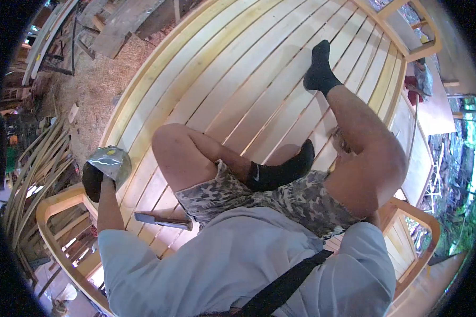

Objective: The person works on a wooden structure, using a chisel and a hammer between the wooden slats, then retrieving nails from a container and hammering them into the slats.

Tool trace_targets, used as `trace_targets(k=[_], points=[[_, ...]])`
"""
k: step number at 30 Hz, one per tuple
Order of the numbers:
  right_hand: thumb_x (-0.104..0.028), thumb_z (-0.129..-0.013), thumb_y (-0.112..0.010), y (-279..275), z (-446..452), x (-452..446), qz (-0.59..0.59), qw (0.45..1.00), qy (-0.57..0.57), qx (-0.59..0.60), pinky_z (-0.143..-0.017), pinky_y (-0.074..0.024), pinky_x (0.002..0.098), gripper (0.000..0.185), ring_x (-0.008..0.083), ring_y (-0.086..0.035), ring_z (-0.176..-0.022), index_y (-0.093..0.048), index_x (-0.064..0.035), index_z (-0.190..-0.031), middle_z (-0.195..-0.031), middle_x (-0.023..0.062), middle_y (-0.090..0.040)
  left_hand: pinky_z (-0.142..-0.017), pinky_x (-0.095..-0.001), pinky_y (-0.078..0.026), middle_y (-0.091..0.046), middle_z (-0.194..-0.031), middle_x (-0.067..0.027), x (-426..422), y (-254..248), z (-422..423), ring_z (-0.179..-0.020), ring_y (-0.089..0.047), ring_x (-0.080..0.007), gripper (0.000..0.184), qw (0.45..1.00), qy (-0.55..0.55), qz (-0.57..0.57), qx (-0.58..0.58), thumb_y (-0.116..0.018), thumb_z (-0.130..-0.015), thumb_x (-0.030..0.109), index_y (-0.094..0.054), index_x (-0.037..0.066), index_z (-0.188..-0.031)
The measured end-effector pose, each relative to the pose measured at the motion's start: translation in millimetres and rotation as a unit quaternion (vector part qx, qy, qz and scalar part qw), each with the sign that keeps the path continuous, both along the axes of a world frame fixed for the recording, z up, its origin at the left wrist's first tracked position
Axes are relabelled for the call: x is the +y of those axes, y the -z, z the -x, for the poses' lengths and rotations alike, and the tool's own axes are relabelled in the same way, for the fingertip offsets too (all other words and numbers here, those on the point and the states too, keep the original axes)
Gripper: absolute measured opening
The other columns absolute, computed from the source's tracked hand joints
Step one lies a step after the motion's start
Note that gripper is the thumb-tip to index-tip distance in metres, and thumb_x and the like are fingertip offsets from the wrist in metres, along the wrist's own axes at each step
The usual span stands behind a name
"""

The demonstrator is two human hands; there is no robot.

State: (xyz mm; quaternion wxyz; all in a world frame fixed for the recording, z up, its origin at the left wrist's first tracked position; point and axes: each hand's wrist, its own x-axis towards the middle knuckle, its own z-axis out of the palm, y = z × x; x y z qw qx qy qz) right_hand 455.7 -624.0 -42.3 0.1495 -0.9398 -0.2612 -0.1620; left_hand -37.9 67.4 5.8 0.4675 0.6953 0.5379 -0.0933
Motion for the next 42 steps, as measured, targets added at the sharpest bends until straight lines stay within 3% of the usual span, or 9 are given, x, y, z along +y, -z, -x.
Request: trace_targets(k=[4, 6, 7, 9, 15, 20, 24, 28, 42], points=[[-0.038, -0.073, -0.07, 12, -8, -7, 0.06, 0.988, -0.048, -0.137, -0.122, -0.0052, 0.0477, 0.111, 0.0389, -0.005, -0.15, -0.01, 0.0185, -0.147, -0.161, 0.0293, -0.008, -0.092, -0.0362, -0.049, -0.066, -0.115, -0.0109, -5, 4, -6, -0.104, -0.06, -0.0208, 0.036, 1.0, -0.012, 0.007, -0.002, -0.06, -0.092, 0.034, -0.067, 0.011, -0.119], [-0.012, -0.069, -0.06, 5, -2, -1, -0.04, 0.993, -0.021, 0.107, -0.122, 0.004, 0.0427, 0.105, 0.0383, 0.008, -0.15, 0.002, 0.0131, -0.151, -0.161, 0.031, 0.007, -0.092, -0.0362, -0.049, -0.066, -0.115, -0.0107, -10, 4, -10, -0.104, -0.06, -0.0205, 0.036, 1.0, -0.019, 0.011, -0.012, -0.06, -0.092, 0.034, -0.067, 0.011, -0.119], [-0.03, -0.077, -0.055, -10, -1, 15, -0.207, 0.93, -0.022, 0.303, -0.12, -0.0067, 0.0427, 0.095, 0.0345, -0.008, -0.146, -0.009, 0.0048, -0.151, -0.157, 0.0234, -0.01, -0.092, -0.0361, -0.049, -0.066, -0.115, -0.0105, -11, 2, -15, -0.103, -0.06, -0.0204, 0.036, 0.999, -0.026, 0.015, -0.02, -0.06, -0.092, 0.034, -0.067, 0.011, -0.119], [-0.068, -0.093, -0.047, -40, 1, 46, -0.669, 0.517, 0.102, 0.523, -0.117, -0.0281, 0.0428, 0.083, 0.0269, -0.039, -0.137, -0.031, -0.0117, -0.152, -0.149, 0.0081, -0.042, -0.092, -0.0361, -0.049, -0.066, -0.115, -0.0103, -22, -3, -25, -0.103, -0.06, -0.0201, 0.036, 0.998, -0.046, 0.027, -0.045, -0.06, -0.091, 0.035, -0.067, 0.012, -0.118], [-0.056, -0.096, -0.049, -40, -6, -18, -0.248, 0.923, 0.119, 0.268, -0.097, -0.0403, 0.0385, 0.065, 0.0243, -0.051, -0.111, -0.045, -0.0106, -0.142, -0.126, 0.0077, -0.054, -0.092, -0.036, -0.049, -0.066, -0.114, -0.0088, -34, -46, -58, -0.102, -0.06, -0.0193, 0.035, 0.98, -0.113, 0.048, -0.155, -0.061, -0.091, 0.035, -0.067, 0.012, -0.117], [-0.046, -0.098, -0.051, -142, 23, -158, -0.201, 0.894, 0.23, 0.329, -0.081, -0.0504, 0.035, 0.051, 0.0222, -0.061, -0.09, -0.056, -0.0097, -0.133, -0.106, 0.0074, -0.064, -0.088, -0.0354, -0.05, -0.066, -0.104, -0.0057, -14, -43, -57, -0.097, -0.06, -0.0192, 0.032, 0.981, -0.095, 0.053, -0.159, -0.065, -0.09, 0.033, -0.067, 0.009, -0.111], [-0.028, -0.094, -0.055, -175, 51, -81, -0.137, 0.954, -0.023, 0.266, -0.061, -0.049, 0.0314, 0.04, 0.0174, -0.057, -0.071, -0.055, -0.0042, -0.126, -0.092, 0.0082, -0.06, -0.092, -0.0318, -0.05, -0.069, -0.11, -0.0068, -2, 0, -44, -0.099, -0.064, -0.0199, 0.036, 0.967, -0.159, 0.076, -0.185, -0.067, -0.091, 0.035, -0.067, 0.009, -0.116], [-0.025, -0.096, -0.049, -369, 226, 96, -0.242, 0.843, 0.248, 0.411, -0.058, -0.0478, 0.032, 0.034, 0.0152, -0.056, -0.07, -0.055, -0.0076, -0.125, -0.089, 0.0082, -0.058, -0.094, -0.0326, -0.051, -0.068, -0.117, -0.007, 1, 27, -33, -0.099, -0.064, -0.0215, 0.04, 0.961, -0.167, 0.16, -0.151, -0.068, -0.091, 0.04, -0.067, 0.013, -0.12], [-0.024, -0.1, -0.051, -318, 225, 41, -0.354, 0.865, 0.032, 0.354, -0.072, -0.0483, 0.0266, 0.034, 0.0122, -0.056, -0.082, -0.057, -0.0047, -0.127, -0.104, 0.0039, -0.058, -0.099, -0.0346, -0.048, -0.064, -0.125, -0.009, -35, 5, -61, -0.11, -0.06, -0.0204, 0.048, 0.975, -0.152, 0.113, -0.119, -0.07, -0.088, 0.044, -0.066, 0.011, -0.123]])
